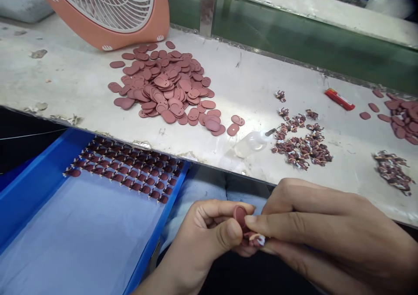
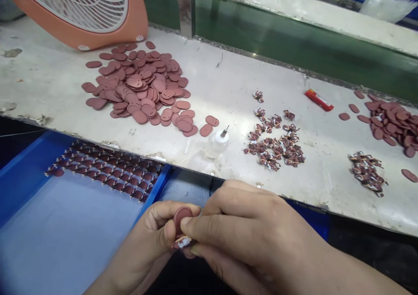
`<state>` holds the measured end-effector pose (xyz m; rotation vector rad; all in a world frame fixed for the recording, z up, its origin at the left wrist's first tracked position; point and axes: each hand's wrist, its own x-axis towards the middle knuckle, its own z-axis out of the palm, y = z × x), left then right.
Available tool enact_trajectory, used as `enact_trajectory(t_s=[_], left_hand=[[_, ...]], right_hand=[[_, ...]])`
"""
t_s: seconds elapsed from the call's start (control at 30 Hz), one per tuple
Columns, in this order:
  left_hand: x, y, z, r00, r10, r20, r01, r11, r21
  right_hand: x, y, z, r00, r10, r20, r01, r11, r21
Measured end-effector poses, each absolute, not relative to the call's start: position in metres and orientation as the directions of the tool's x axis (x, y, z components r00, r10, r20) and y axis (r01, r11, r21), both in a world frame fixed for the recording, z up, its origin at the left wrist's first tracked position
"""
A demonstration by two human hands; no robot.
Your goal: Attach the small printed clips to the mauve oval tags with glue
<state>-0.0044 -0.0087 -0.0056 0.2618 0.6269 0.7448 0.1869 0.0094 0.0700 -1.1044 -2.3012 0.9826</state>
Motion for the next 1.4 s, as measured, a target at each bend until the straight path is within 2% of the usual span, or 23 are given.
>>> enact_trajectory(t_s=[0.17,0.37,0.8,0.93,1.0,1.07,1.13,1.17,1.27,1.4], left_hand=[[-0.006,-0.007,-0.010,0.593,0.701,-0.397,-0.558,0.713,0.424],[-0.014,-0.007,-0.024,0.641,0.684,-0.349,-0.607,0.730,0.315],[-0.028,-0.005,-0.032,0.601,0.743,-0.294,-0.615,0.665,0.425],[-0.032,-0.003,-0.036,0.584,0.756,-0.294,-0.634,0.652,0.417],[-0.033,-0.005,-0.037,0.458,0.799,-0.390,-0.662,0.599,0.450],[-0.034,-0.010,-0.036,0.191,0.857,-0.479,-0.688,0.465,0.557],[-0.035,-0.015,-0.034,-0.047,0.884,-0.465,-0.656,0.324,0.681],[-0.035,-0.017,-0.032,-0.109,0.893,-0.437,-0.631,0.277,0.724],[-0.038,-0.018,-0.029,-0.149,0.916,-0.372,-0.584,0.222,0.781],[-0.045,-0.014,-0.030,-0.236,0.874,-0.425,-0.535,0.248,0.808]], right_hand=[[0.186,0.011,0.065,-0.642,0.763,0.081,0.450,0.459,-0.766],[0.180,0.011,0.060,-0.534,0.839,0.109,0.461,0.396,-0.794],[0.155,0.016,0.041,-0.534,0.830,0.162,0.344,0.388,-0.855],[0.146,0.020,0.035,-0.472,0.830,0.296,0.373,0.492,-0.787],[0.139,0.020,0.030,-0.433,0.816,0.384,0.430,0.561,-0.707],[0.133,0.019,0.023,-0.402,0.792,0.459,0.498,0.610,-0.616],[0.125,0.019,0.013,-0.388,0.750,0.535,0.553,0.654,-0.516],[0.122,0.019,0.008,-0.395,0.720,0.571,0.565,0.680,-0.466],[0.111,0.021,-0.004,-0.452,0.622,0.640,0.536,0.762,-0.363],[0.098,0.029,-0.013,-0.521,0.559,0.645,0.475,0.818,-0.325]])
